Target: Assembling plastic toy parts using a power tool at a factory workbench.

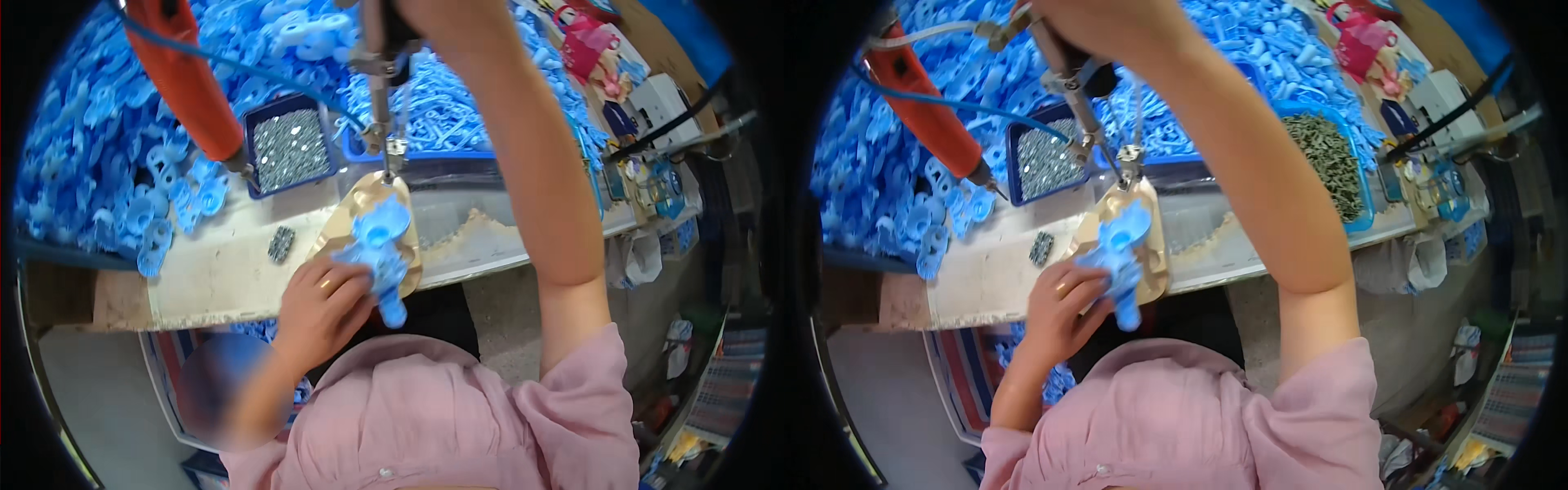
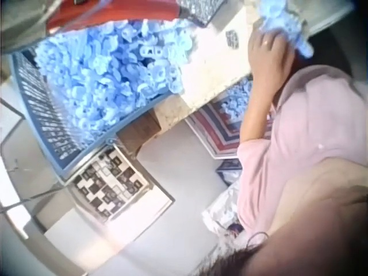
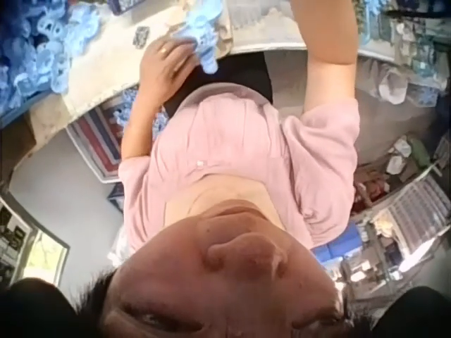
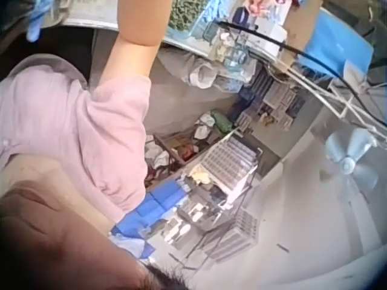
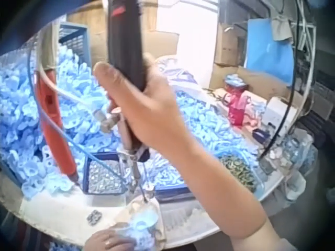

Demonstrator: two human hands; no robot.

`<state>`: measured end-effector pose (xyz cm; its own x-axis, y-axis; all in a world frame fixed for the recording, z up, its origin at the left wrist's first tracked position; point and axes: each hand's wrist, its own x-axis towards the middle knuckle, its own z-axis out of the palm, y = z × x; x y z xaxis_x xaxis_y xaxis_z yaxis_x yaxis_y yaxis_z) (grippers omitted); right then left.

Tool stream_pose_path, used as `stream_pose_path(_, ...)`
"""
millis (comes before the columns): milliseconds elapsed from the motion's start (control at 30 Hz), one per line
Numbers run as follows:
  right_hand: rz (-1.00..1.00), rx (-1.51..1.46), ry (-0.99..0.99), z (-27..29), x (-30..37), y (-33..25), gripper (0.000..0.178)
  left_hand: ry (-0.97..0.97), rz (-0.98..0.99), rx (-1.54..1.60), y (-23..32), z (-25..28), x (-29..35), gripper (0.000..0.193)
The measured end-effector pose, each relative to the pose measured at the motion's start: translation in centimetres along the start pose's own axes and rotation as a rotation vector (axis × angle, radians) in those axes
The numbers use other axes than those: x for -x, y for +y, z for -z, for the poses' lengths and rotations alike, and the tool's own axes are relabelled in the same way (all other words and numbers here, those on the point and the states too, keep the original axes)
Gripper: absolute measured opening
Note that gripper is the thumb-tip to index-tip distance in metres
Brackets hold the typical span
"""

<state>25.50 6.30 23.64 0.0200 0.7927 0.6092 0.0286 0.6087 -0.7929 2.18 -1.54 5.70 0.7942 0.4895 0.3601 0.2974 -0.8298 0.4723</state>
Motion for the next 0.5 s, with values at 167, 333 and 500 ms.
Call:
stream_pose_path(167, 0.119, 0.190, 0.041, 5.7, 1.7, 9.7, 0.032, -0.097, 0.169, 0.328, 1.3, 10.8, 3.7, 0.019)
stream_pose_path(333, -0.194, 1.353, 0.404, 26.5, 7.6, 19.6, 0.029, -0.343, 0.794, -0.231, 3.2, 16.6, 10.1, 0.040)
stream_pose_path(500, -0.687, 1.799, 0.328, 32.3, 9.3, 22.6, 0.027, -0.291, 0.818, -0.086, 3.6, 15.4, 8.1, 0.060)
